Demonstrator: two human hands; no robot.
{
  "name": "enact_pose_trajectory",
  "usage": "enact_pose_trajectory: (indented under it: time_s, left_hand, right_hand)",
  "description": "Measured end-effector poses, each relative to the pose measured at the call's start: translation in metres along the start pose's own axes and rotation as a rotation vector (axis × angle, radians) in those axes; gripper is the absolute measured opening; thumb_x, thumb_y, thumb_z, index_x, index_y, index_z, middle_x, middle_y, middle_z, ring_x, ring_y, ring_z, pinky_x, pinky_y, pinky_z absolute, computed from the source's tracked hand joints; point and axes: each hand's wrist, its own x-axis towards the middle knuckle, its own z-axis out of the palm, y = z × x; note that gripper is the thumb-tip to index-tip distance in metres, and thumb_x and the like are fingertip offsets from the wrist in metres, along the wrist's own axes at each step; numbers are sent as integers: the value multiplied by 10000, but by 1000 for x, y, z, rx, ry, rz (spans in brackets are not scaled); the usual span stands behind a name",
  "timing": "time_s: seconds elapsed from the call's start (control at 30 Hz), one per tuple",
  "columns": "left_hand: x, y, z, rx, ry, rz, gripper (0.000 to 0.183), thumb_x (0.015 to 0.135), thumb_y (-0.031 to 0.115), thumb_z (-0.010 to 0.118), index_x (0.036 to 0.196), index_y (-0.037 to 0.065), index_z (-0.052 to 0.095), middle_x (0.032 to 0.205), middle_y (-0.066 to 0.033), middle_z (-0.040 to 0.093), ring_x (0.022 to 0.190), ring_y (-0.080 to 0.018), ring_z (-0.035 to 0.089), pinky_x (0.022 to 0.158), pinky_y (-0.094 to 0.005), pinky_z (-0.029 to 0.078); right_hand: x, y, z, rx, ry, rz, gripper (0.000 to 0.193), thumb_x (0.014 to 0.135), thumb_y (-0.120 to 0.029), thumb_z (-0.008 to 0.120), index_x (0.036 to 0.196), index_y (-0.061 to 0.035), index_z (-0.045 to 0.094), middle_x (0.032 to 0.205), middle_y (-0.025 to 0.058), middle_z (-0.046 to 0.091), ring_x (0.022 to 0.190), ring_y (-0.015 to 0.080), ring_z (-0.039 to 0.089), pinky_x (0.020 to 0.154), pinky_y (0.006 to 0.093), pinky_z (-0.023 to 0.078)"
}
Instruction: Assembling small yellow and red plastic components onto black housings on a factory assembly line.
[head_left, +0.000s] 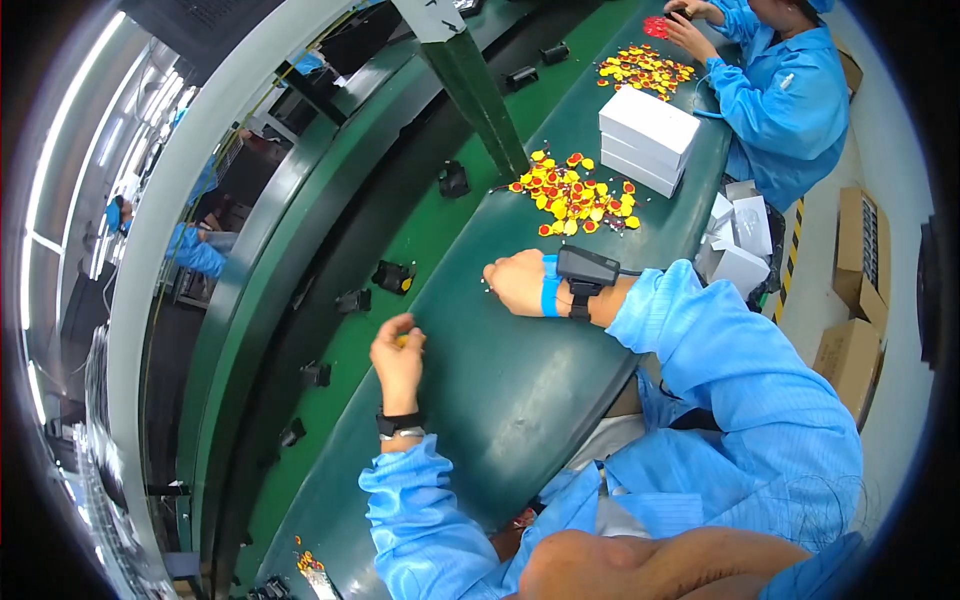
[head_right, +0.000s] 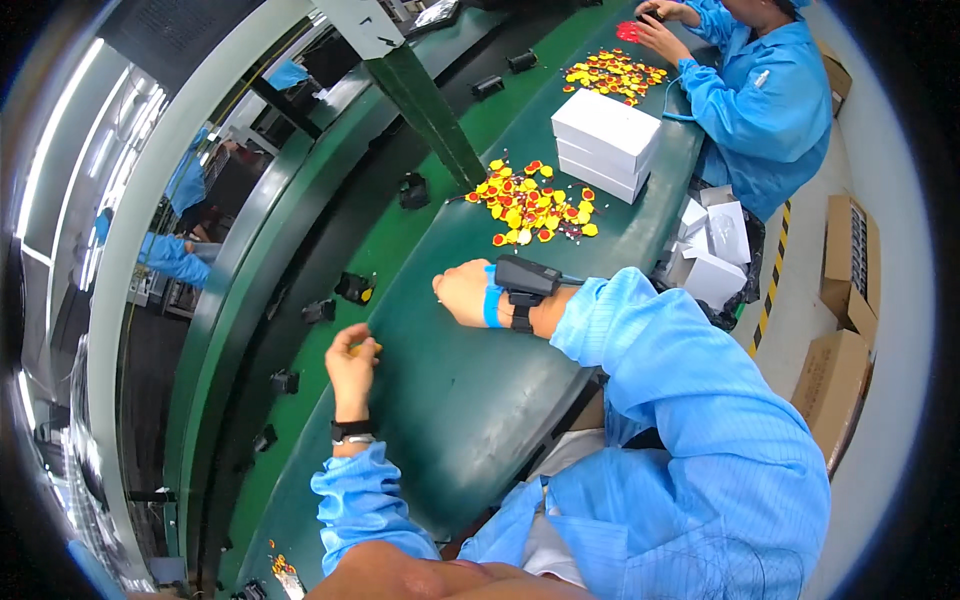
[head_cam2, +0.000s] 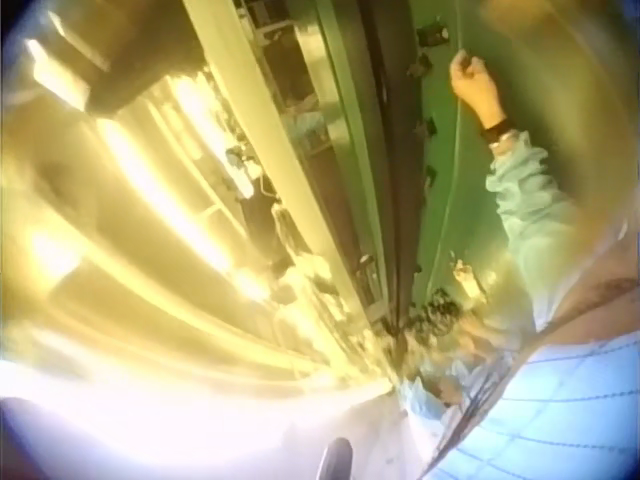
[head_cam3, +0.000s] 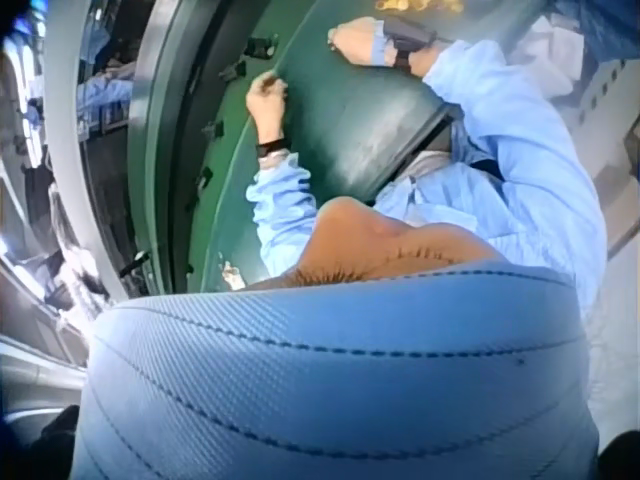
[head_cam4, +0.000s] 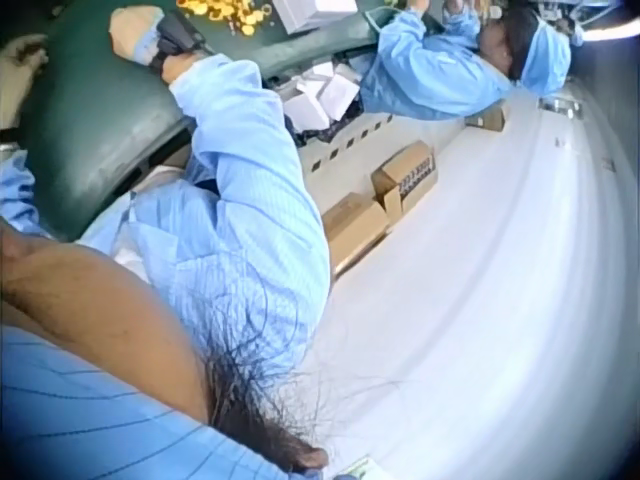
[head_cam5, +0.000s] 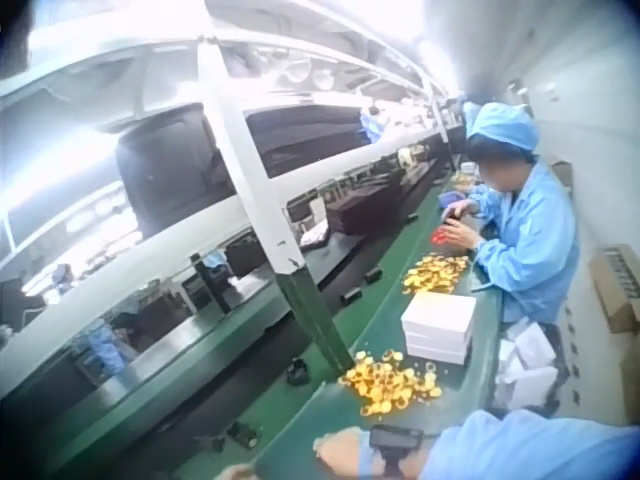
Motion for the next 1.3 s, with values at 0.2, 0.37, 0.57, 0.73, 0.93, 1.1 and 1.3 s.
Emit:
enact_pose_trajectory:
  time_s: [0.2, 0.37, 0.57, 0.73, 0.93, 1.1, 1.3]
  left_hand:
    - [-71, 65, 14, -386, -253, -192, 244, 893, 137, 633, 1084, -13, 612, 940, -88, 681, 722, -127, 650, 552, -207, 489]
    - [-103, 98, 31, -631, -292, -202, 256, 889, 141, 646, 1088, -15, 609, 930, -92, 679, 712, -131, 650, 538, -201, 482]
    - [-136, 107, 57, -484, -128, 161, 149, 882, 94, 652, 981, -15, 633, 828, -46, 663, 688, -82, 616, 537, -191, 464]
    - [-155, 113, 52, -441, -150, 121, 111, 899, 89, 628, 939, -15, 629, 819, -51, 665, 668, -73, 598, 558, -191, 461]
    - [-171, 121, 58, -758, -130, 41, 124, 909, 102, 616, 934, -20, 617, 829, -75, 668, 649, -94, 607, 528, -199, 456]
    - [-180, 120, 52, -36, 167, 536, 55, 840, 19, 664, 891, 1, 655, 783, -81, 649, 646, -129, 618, 548, -236, 486]
    - [-187, 131, 43, 237, 190, 784, 141, 758, -22, 719, 887, 18, 677, 769, -91, 638, 641, -161, 623, 546, -260, 481]
  right_hand:
    - [-27, -18, -23, 1085, 164, 250, 84, 878, -116, 560, 855, -38, 578, 709, 101, 642, 574, 215, 622, 506, 339, 485]
    - [-71, -43, -28, 1924, -52, 384, 72, 921, -133, 563, 915, -61, 557, 737, 46, 631, 536, 109, 589, 499, 221, 467]
    - [-111, -65, -33, 1900, -60, 387, 121, 919, -138, 569, 985, -57, 507, 769, 70, 638, 565, 134, 618, 530, 249, 510]
    - [-127, -69, -37, 1919, -101, 291, 124, 897, -79, 583, 979, -56, 493, 812, 107, 650, 592, 143, 635, 553, 249, 526]
    - [-138, -78, -34, 2126, -7, 138, 101, 890, -102, 602, 933, -62, 520, 856, 102, 654, 632, 147, 645, 585, 270, 534]
    - [-143, -66, -57, 1905, -147, 319, 140, 906, -132, 602, 1004, -40, 560, 875, 91, 662, 660, 155, 654, 615, 264, 534]
    - [-145, -63, -60, 1225, -87, 9, 218, 916, -199, 622, 984, 4, 657, 828, 69, 674, 640, 117, 636, 576, 226, 511]
